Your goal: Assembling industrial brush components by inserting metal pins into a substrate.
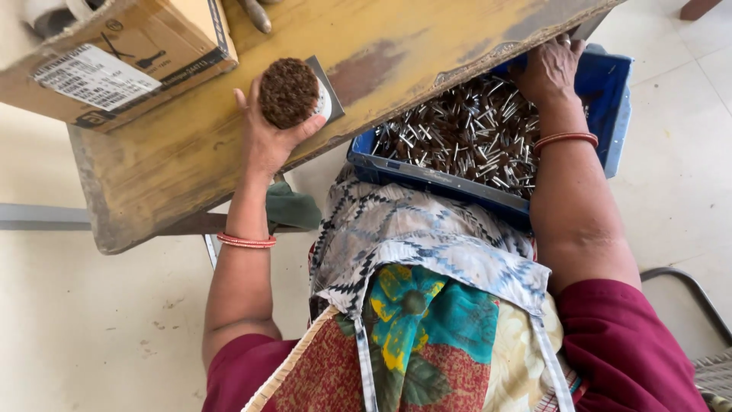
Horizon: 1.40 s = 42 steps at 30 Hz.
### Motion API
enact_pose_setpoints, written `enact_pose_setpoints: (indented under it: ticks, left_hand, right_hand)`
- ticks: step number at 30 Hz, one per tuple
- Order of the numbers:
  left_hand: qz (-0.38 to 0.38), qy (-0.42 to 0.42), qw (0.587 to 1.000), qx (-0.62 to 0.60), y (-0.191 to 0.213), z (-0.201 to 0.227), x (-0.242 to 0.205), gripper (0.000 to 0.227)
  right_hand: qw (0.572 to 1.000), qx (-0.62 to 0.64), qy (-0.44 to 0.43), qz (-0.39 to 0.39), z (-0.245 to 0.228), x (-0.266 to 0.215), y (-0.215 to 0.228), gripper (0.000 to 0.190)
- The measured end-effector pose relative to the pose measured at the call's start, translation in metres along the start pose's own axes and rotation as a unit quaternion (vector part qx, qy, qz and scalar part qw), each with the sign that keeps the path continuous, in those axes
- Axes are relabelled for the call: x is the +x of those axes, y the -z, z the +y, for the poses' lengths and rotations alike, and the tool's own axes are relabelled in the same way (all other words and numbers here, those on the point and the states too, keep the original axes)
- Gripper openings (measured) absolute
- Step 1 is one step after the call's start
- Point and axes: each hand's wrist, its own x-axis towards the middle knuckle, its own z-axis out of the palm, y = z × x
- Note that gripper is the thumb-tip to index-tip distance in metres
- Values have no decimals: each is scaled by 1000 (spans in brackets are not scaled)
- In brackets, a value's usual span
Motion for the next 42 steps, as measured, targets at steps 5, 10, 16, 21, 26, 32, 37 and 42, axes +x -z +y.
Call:
enact_pose_setpoints:
  ticks: [5,10,16,21,26,32,37,42]
  left_hand:
    - [70,-66,966,-239,23,27,14,94]
    - [81,-22,996,24,-14,-18,13,102]
    - [31,2,999,-12,-2,-7,-6,115]
    - [-11,16,1000,-22,2,11,10,100]
    - [72,51,939,-334,20,46,17,100]
    - [35,84,995,47,-6,20,7,87]
    - [108,58,794,-595,-27,49,-15,90]
    - [-81,119,536,-832,-34,83,-18,95]
  right_hand:
    - [998,-14,35,43,-5,-6,12,80]
    - [999,33,-20,-30,-34,-16,53,79]
    - [996,-68,23,52,57,8,-70,69]
    - [999,-30,8,34,9,-16,10,74]
    - [1000,-7,4,19,1,-27,30,73]
    - [999,-3,10,44,-2,-24,35,69]
    - [1000,9,-10,4,4,-21,48,67]
    - [998,24,6,-63,-48,-37,112,63]
